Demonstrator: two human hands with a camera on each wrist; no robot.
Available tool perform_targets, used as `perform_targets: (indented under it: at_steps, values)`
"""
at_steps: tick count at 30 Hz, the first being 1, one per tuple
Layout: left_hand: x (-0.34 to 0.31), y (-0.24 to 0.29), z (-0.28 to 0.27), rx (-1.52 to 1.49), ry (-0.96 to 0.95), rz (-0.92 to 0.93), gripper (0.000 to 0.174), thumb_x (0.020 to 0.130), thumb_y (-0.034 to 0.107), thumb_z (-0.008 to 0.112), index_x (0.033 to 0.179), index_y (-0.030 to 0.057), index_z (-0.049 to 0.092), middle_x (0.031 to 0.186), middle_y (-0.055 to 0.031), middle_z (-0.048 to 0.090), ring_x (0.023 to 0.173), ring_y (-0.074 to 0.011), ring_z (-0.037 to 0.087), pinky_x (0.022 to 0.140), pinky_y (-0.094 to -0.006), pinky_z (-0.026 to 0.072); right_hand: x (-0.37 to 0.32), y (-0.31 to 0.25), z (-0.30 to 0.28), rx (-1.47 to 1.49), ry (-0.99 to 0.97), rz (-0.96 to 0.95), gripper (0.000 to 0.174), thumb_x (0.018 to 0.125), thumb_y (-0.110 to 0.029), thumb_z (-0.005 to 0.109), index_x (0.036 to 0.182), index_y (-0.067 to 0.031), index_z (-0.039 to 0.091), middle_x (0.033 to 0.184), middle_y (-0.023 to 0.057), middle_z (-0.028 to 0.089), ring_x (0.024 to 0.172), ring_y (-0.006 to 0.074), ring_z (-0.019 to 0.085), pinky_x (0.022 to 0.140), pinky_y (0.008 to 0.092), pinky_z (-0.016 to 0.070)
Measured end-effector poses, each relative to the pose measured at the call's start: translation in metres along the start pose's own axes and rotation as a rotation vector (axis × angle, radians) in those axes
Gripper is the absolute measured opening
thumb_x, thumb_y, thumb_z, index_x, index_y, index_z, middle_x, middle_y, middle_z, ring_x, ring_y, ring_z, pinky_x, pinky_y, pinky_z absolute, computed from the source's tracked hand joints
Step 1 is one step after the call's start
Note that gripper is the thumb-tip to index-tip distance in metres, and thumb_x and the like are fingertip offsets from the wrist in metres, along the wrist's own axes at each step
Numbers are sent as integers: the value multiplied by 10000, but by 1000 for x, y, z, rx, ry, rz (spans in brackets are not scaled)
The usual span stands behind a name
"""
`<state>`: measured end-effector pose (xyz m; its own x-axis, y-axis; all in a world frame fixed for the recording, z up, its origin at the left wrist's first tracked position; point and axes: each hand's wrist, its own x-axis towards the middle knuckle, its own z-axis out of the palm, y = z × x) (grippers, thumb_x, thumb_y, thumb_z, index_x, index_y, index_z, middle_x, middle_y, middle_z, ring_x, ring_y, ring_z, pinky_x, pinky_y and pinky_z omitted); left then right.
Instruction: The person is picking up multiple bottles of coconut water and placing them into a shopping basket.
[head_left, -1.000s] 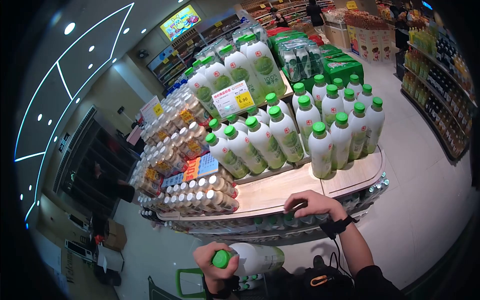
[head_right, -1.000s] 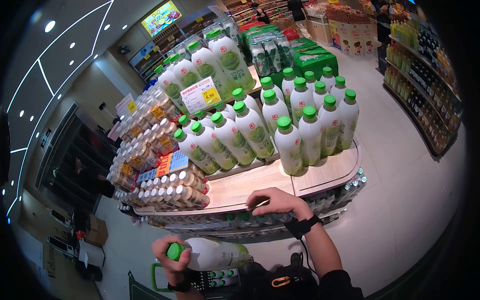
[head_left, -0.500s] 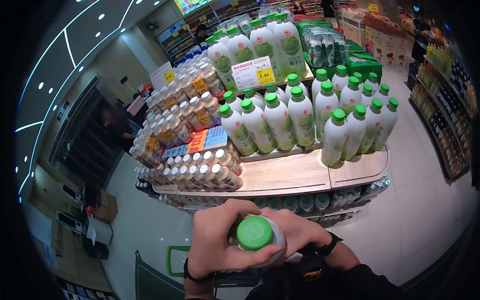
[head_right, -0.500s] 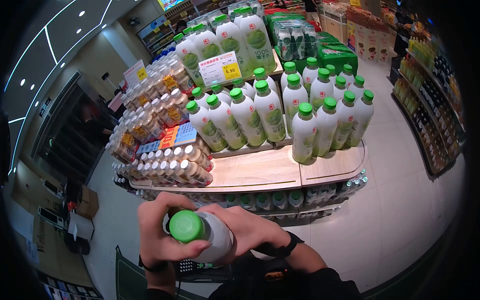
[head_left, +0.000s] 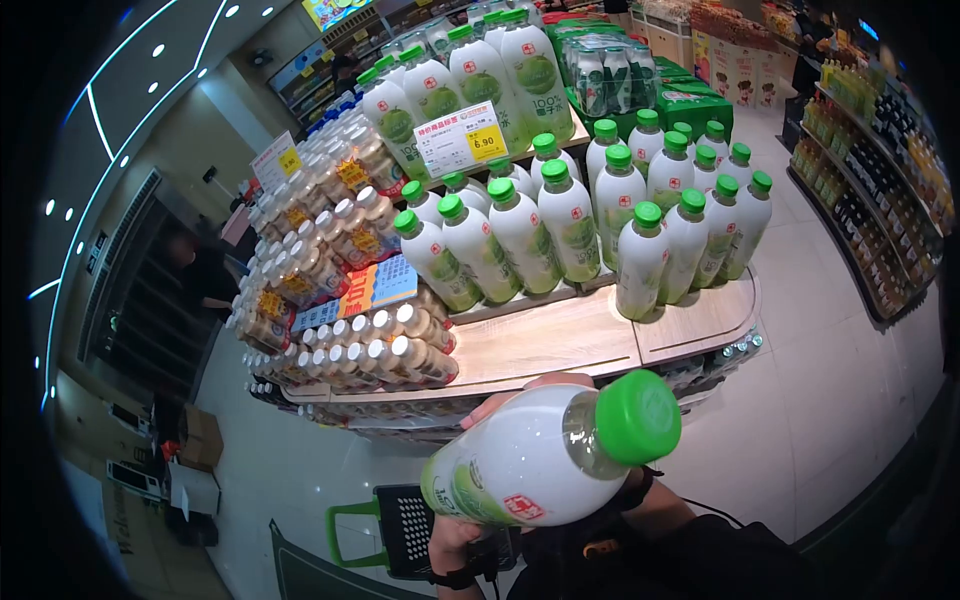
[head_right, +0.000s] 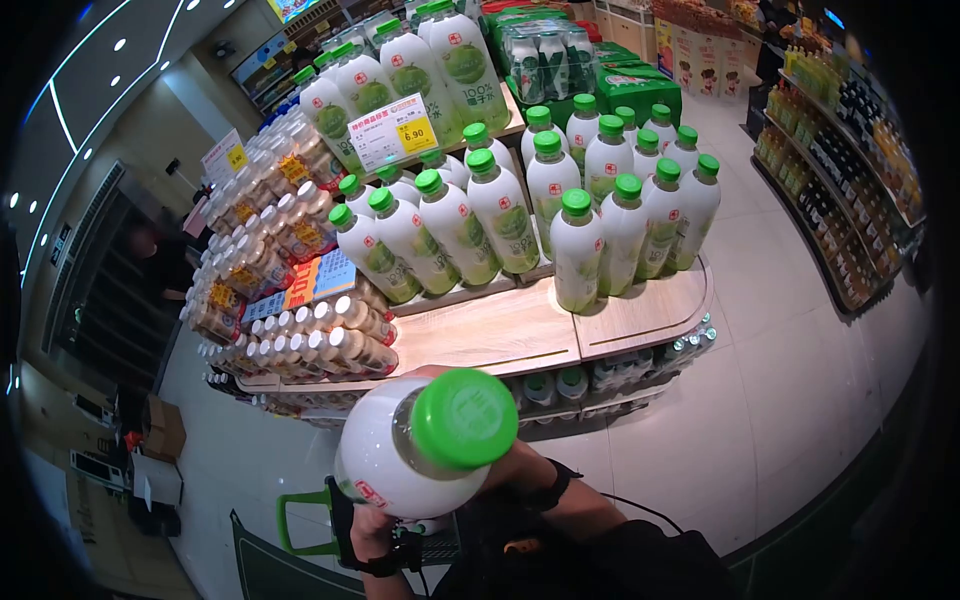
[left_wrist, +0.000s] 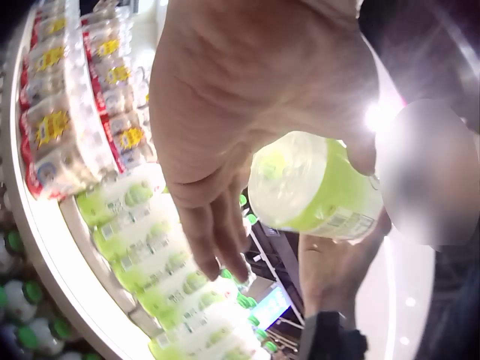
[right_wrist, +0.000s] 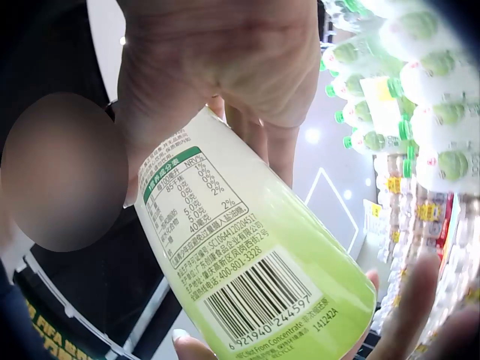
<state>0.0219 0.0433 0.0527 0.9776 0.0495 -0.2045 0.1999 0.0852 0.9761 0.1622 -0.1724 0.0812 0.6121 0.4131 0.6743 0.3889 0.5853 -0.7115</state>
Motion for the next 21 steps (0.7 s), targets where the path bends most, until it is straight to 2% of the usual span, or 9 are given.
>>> perform_targets:
  at_steps: [2,4,6,7,9,10,12,16,21]
  values:
    - [-3,-26,1,-214,-33,121,1249,637,749,770,1476,-44,292,1431,-163,479,1227,-267,539,1026,-417,463,-15,13,9,108,51,117,1031,591,-292,972,1403,-44,388,1358,211,488,1272,364,527,1046,510,475]
    - [4,-44,3,-509,-90,343,1183,711,782,681,1474,-43,310,1429,-182,485,1240,-297,535,1033,-444,463,-6,10,13,129,15,131,1064,589,-309,969,1428,-49,369,1383,195,455,1321,351,475,1072,510,451]
    - [-3,-46,5,-662,-104,449,1155,748,798,636,1474,-42,319,1428,-192,488,1247,-312,533,1036,-457,463,9,1,18,196,-5,143,1119,580,-326,969,1464,-55,340,1425,190,421,1371,343,423,1103,512,422]
    - [-5,-15,16,-479,39,410,1191,735,837,599,1488,-35,293,1458,-208,446,1261,-329,516,1056,-473,445,10,0,19,280,23,178,1145,585,-336,965,1487,-56,317,1463,197,387,1391,348,399,1118,512,407]
    - [-4,-5,16,-454,147,386,1248,672,872,624,1498,-3,294,1493,-234,392,1267,-348,504,1045,-479,461,12,5,12,375,0,142,1199,613,-349,950,1538,-57,245,1562,212,270,1440,363,333,1147,516,379]
    - [-6,-2,16,-447,173,379,1230,664,837,644,1494,2,288,1483,-228,394,1261,-344,507,1040,-475,464,12,3,12,373,5,142,1199,613,-349,950,1538,-57,245,1562,212,270,1440,363,333,1147,516,379]
    - [-10,3,20,-423,174,391,1199,649,766,684,1486,11,277,1461,-215,398,1249,-336,512,1032,-466,469,13,-4,15,640,179,181,1226,619,-361,943,1544,-30,209,1569,177,332,1416,299,394,1172,455,357]
    - [-14,14,31,-348,120,430,1158,618,625,764,1469,30,253,1418,-190,407,1226,-319,522,1015,-450,480,17,-17,15,825,207,140,1242,597,-349,947,1546,-28,214,1587,197,279,1407,348,400,1143,508,391]
    - [-15,29,41,-223,77,480,1150,579,449,864,1448,54,224,1365,-160,418,1196,-298,535,994,-429,493,10,-18,11,863,173,121,1215,601,-345,942,1537,-21,239,1584,209,273,1403,353,407,1129,511,405]
